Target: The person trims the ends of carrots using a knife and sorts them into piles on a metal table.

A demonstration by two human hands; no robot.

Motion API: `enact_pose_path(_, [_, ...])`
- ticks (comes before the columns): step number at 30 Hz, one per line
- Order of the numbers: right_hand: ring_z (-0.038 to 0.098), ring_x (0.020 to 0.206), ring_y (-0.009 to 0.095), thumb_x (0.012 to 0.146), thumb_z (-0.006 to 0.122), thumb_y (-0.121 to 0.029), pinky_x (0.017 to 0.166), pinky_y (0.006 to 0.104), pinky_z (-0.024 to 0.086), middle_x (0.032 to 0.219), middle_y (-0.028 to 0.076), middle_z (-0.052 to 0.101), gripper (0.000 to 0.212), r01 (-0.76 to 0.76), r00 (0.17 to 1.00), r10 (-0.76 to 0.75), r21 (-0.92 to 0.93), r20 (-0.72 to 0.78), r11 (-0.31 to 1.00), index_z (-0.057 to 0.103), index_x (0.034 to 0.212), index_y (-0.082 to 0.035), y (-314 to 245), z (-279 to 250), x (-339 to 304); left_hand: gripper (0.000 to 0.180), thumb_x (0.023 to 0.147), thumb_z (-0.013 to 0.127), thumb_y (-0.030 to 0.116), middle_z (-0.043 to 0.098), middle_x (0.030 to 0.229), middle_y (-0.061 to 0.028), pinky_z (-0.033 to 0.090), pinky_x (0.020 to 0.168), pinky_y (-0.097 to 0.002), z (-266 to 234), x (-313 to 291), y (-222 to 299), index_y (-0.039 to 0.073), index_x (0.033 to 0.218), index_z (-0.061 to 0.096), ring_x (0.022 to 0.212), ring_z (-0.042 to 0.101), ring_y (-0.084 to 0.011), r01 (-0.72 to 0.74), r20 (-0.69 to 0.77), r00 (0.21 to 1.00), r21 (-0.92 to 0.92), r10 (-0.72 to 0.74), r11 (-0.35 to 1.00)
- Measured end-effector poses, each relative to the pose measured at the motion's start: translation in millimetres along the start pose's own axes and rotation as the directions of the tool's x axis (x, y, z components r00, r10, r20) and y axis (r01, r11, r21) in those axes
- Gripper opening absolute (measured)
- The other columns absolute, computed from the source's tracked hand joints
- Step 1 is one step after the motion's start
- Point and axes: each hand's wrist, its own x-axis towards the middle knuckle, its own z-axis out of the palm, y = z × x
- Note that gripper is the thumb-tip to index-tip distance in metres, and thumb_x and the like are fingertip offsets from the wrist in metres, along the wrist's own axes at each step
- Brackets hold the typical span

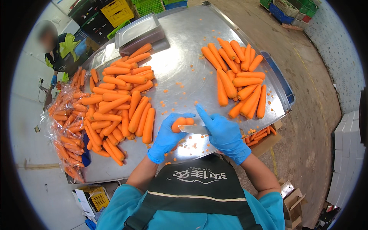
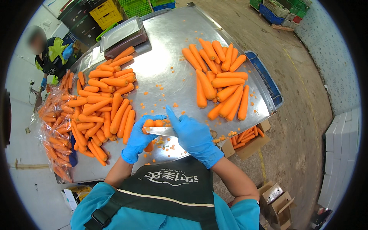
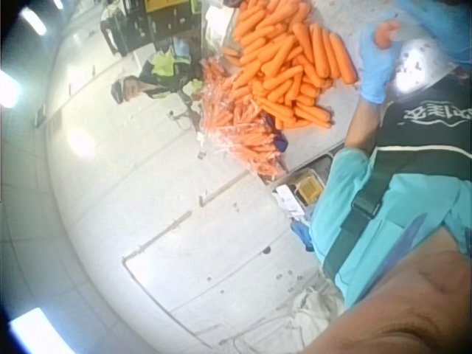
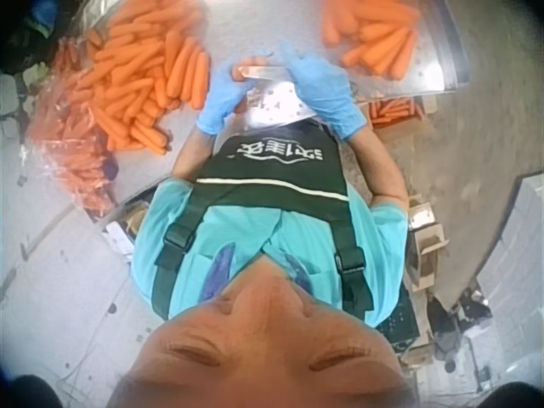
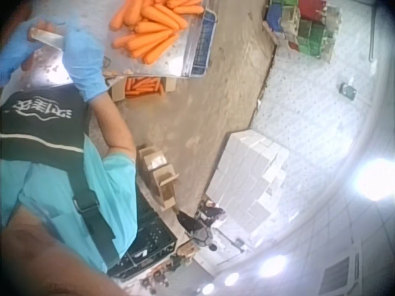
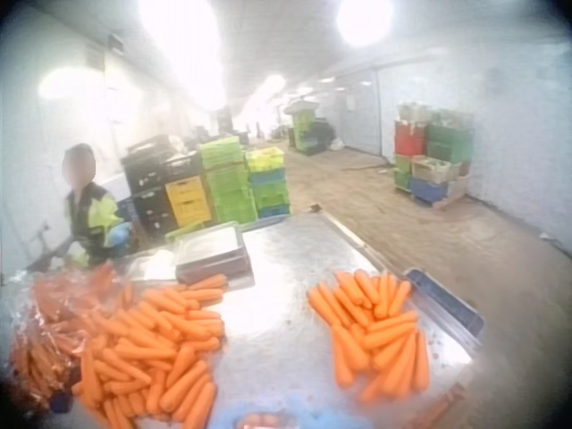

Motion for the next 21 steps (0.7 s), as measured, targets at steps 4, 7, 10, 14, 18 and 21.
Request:
enact_pose_path(4, [0.061, 0.068, 0.023, 0.079, 0.066, -0.009, 0.055, 0.035, 0.05, 0.082, 0.011, 0.057, 0.074, 0.064, 0.996, -0.061, -0.049, 0.062, 0.997, 0.038, 0.148, -0.01, -3, -1, 6, 0.035, 0.075, 0.072, -0.007, 0.065, 0.111, -0.0075, 0.052, 0.089, -0.0313, -1, 1, -9, 0.003, 0.108, 0.064, 0.103, 0.063, -0.0176, -0.074, -0.014, 0.997, 0.139, 0.077, 0.988])
enact_pose_path(7, [0.061, 0.068, 0.024, 0.08, 0.065, -0.008, 0.055, 0.0358, 0.05, 0.084, 0.011, 0.058, 0.073, 0.057, 0.995, -0.054, -0.036, 0.085, 0.998, 0.038, 0.147, -0.008, -5, -1, 8, 0.035, 0.073, 0.075, -0.004, 0.065, 0.103, -0.0073, 0.052, 0.086, -0.0321, 0, 1, -7, 0.003, 0.106, 0.066, 0.098, 0.064, -0.0183, -0.137, -0.016, 0.989, 0.245, 0.145, 0.96])
enact_pose_path(10, [0.062, 0.071, 0.028, 0.081, 0.063, -0.006, 0.057, 0.0385, 0.051, 0.087, 0.012, 0.06, 0.068, -0.013, 1.0, 0.013, -0.007, 0.028, 1.0, 0.04, 0.146, -0.009, 5, 9, 6, 0.035, 0.074, 0.076, -0.001, 0.065, 0.101, -0.0073, 0.053, 0.084, -0.0329, -4, -1, -10, 0.002, 0.106, 0.066, 0.095, 0.064, -0.0195, -0.118, -0.026, 0.991, 0.312, 0.132, 0.943])
enact_pose_path(14, [0.063, 0.078, 0.034, 0.084, 0.059, -0.004, 0.064, 0.0421, 0.052, 0.092, 0.015, 0.062, 0.059, -0.27, 0.961, 0.275, 0.114, -0.029, 0.956, 0.047, 0.141, -0.015, 46, 28, 1, 0.033, 0.081, 0.073, 0.007, 0.064, 0.098, -0.008, 0.053, 0.083, -0.0341, -9, 1, -11, 0.001, 0.111, 0.063, 0.092, 0.064, -0.0223, -0.206, -0.045, 0.975, 0.202, 0.219, 0.957])
enact_pose_path(18, [0.064, 0.082, 0.035, 0.087, 0.058, -0.006, 0.071, 0.0425, 0.052, 0.092, 0.017, 0.062, 0.052, -0.295, 0.947, 0.319, 0.323, -0.023, 0.899, 0.053, 0.137, -0.02, 53, 40, -9, 0.047, 0.086, 0.066, 0.013, 0.062, 0.108, -0.0115, 0.052, 0.094, -0.0384, -52, 20, -15, 0.004, 0.129, 0.052, 0.101, 0.062, -0.0244, 0.152, -0.084, 0.961, -0.636, -0.263, 0.757])
enact_pose_path(21, [0.064, 0.083, 0.035, 0.087, 0.058, -0.006, 0.073, 0.0413, 0.052, 0.093, 0.017, 0.062, 0.051, -0.34, 0.939, 0.339, 0.315, 0.061, 0.886, 0.053, 0.136, -0.018, 52, 45, -13, 0.053, 0.091, 0.061, 0.016, 0.059, 0.115, -0.0134, 0.05, 0.102, -0.0455, -71, 35, -45, 0.004, 0.139, 0.043, 0.108, 0.06, -0.0283, 0.011, -0.112, 0.957, -0.909, -0.269, 0.417])
